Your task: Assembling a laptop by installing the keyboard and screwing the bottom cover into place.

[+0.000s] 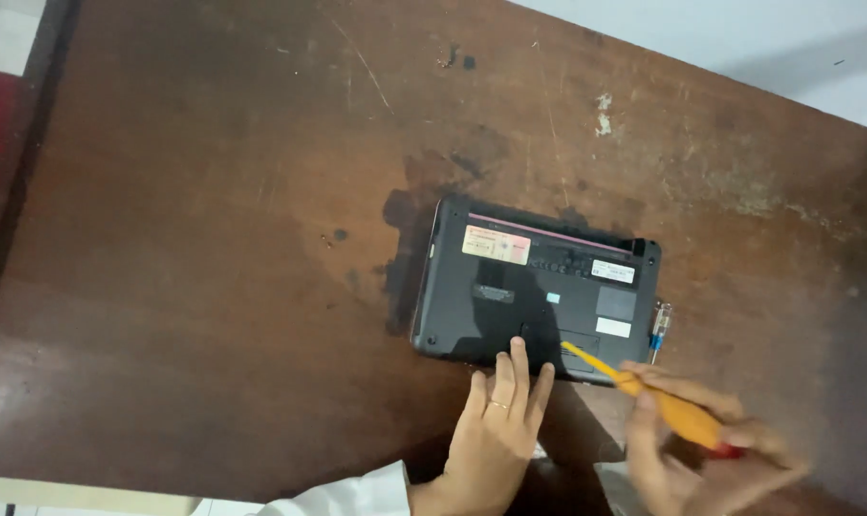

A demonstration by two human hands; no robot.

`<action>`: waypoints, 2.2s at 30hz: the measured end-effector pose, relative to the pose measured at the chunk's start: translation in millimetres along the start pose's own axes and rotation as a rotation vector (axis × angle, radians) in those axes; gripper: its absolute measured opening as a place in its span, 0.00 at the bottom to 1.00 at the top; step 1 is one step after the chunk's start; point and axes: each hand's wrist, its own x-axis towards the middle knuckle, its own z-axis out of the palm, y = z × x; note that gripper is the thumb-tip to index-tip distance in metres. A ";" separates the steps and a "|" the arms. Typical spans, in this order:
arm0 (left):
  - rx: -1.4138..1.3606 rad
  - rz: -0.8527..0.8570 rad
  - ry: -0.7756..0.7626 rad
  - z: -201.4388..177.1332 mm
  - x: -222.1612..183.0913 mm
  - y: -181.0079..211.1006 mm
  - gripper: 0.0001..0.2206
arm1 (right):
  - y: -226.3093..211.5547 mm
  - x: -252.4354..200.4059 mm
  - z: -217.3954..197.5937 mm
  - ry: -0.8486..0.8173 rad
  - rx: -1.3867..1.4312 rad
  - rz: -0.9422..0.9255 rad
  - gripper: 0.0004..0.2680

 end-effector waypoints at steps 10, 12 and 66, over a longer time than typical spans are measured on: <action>0.072 0.050 -0.044 -2.6 -0.7 -3.0 0.21 | 1.7 -11.7 23.9 -0.049 -0.024 0.186 0.21; 0.075 0.044 -0.005 -0.6 1.9 -2.8 0.21 | 7.5 -11.9 21.8 -0.068 -0.030 0.196 0.20; 0.245 0.042 0.036 -1.2 4.2 -1.0 0.19 | 11.5 -9.1 17.5 -0.197 -0.359 0.205 0.14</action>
